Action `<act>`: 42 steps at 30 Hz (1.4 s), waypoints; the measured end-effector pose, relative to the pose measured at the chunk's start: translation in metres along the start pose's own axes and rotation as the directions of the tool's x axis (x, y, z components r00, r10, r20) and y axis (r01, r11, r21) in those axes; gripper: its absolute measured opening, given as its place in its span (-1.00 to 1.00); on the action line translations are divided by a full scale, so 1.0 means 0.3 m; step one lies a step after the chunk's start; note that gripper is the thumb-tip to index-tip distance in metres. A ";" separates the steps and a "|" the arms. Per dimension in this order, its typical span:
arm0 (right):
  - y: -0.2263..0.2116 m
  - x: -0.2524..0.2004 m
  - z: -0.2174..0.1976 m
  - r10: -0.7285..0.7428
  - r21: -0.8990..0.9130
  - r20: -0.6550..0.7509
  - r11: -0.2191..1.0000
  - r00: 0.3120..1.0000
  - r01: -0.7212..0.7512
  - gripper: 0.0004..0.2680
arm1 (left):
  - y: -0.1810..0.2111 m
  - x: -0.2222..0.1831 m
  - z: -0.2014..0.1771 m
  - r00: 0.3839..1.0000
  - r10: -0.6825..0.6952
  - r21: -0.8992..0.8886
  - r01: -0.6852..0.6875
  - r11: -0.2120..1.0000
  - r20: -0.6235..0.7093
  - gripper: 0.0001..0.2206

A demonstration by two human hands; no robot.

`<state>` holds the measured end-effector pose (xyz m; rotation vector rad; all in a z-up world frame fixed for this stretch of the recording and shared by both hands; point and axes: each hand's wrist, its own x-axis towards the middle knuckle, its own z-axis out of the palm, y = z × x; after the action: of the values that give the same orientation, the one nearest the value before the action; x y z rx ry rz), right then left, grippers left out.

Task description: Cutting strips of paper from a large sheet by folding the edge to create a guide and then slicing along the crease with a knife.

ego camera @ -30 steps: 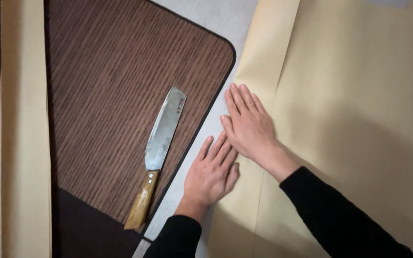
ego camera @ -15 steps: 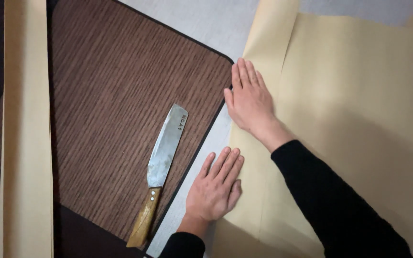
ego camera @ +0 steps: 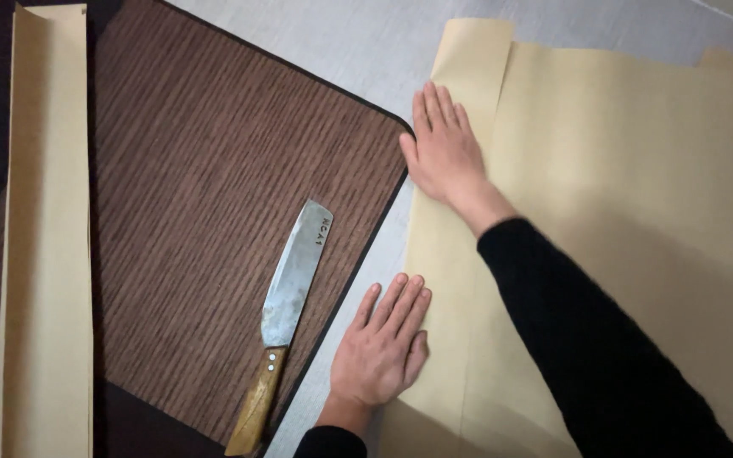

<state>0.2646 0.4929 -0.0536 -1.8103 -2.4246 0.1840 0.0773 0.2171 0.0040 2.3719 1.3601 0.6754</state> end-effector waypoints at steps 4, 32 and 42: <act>-0.103 -0.182 -0.022 -0.074 -0.022 -0.086 0.997 0.994 0.072 -0.42 | -0.004 0.001 0.002 1.000 0.016 -0.012 -0.017 1.000 -0.022 -0.44; 0.074 0.197 -0.025 0.088 0.004 0.005 0.996 0.996 -0.088 -0.40 | -0.006 0.012 -0.002 1.000 -0.005 -0.074 0.007 0.997 0.024 -0.46; 0.072 0.271 -0.066 0.127 -0.137 -0.011 0.982 0.992 -0.127 -0.43 | -0.009 0.008 -0.001 0.999 -0.015 -0.076 0.018 0.997 0.035 -0.46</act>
<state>0.2652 0.5775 -0.0363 -2.0236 -2.3749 0.0257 0.0762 0.2207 0.0036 2.2996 1.3141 0.6676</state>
